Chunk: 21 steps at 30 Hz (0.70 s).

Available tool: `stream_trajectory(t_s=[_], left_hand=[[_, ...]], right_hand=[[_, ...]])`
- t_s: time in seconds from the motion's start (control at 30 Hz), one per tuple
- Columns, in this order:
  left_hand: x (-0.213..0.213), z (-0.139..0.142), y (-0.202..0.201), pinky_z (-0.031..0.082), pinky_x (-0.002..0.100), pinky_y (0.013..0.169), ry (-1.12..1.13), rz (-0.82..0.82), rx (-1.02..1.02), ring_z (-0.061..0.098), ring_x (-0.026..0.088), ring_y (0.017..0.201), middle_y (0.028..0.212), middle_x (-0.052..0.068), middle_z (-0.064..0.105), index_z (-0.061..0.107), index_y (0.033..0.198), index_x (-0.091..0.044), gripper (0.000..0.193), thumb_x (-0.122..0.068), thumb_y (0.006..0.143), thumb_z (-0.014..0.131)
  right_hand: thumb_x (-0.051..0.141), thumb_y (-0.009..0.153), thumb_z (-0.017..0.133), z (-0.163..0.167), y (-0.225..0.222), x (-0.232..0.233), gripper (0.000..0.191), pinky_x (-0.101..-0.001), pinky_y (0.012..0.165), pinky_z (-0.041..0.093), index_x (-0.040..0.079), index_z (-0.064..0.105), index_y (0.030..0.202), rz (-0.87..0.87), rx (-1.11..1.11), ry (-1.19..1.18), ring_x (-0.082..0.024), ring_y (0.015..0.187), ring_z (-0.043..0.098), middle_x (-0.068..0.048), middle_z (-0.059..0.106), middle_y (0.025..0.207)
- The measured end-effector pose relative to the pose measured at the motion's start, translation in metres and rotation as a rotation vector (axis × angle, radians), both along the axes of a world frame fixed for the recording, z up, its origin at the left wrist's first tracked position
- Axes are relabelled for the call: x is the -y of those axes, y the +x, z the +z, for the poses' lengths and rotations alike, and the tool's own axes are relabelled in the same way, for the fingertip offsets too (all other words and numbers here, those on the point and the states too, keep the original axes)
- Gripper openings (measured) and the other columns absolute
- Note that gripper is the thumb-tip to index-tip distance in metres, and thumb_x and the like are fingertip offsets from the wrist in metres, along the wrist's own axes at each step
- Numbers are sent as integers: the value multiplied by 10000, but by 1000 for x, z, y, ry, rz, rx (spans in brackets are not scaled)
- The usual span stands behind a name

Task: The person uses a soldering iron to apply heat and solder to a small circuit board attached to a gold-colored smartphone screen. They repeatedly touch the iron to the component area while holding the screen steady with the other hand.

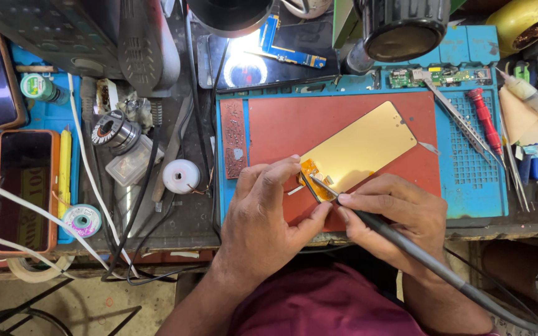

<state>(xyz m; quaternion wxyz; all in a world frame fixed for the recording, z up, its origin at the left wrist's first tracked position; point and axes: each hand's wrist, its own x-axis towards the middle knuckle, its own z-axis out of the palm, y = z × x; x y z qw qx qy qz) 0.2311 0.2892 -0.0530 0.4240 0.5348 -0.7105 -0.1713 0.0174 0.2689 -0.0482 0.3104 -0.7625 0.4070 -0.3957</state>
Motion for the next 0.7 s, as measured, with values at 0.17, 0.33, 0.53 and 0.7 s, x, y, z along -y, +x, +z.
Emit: stream_trajectory(t_s=[0.17,0.33,0.53,0.7], left_hand=[[1,0,1,564,394,940,12,4,-15,615,291,1126,1233,99,658,490,1329,-81,686,-223,799,901],[2,0,1,571,389,933,40,-13,-26,623,276,1109,1217,93,661,494,1340,-83,685,-220,805,900],[3,0,2,569,398,946,15,-6,-16,619,292,1135,1237,100,659,491,1338,-79,691,-217,796,898],[4,-1,3,563,402,945,25,1,-15,625,284,1126,1221,84,667,499,1332,-85,682,-226,801,904]], right_hand=[[-18,757,816,-1,1,1,321,-232,681,574,50,762,1067,-20,10,7,-140,831,736,-76,725,961],[-5,741,814,-1,2,2,334,-232,685,574,51,760,1066,11,14,7,-140,832,738,-73,721,953],[-1,767,811,0,3,3,301,-230,697,584,47,758,1060,-4,21,4,-140,844,744,-76,727,962],[-14,753,818,-2,3,4,290,-221,639,563,45,769,1033,-46,-3,43,-125,792,730,-76,730,938]])
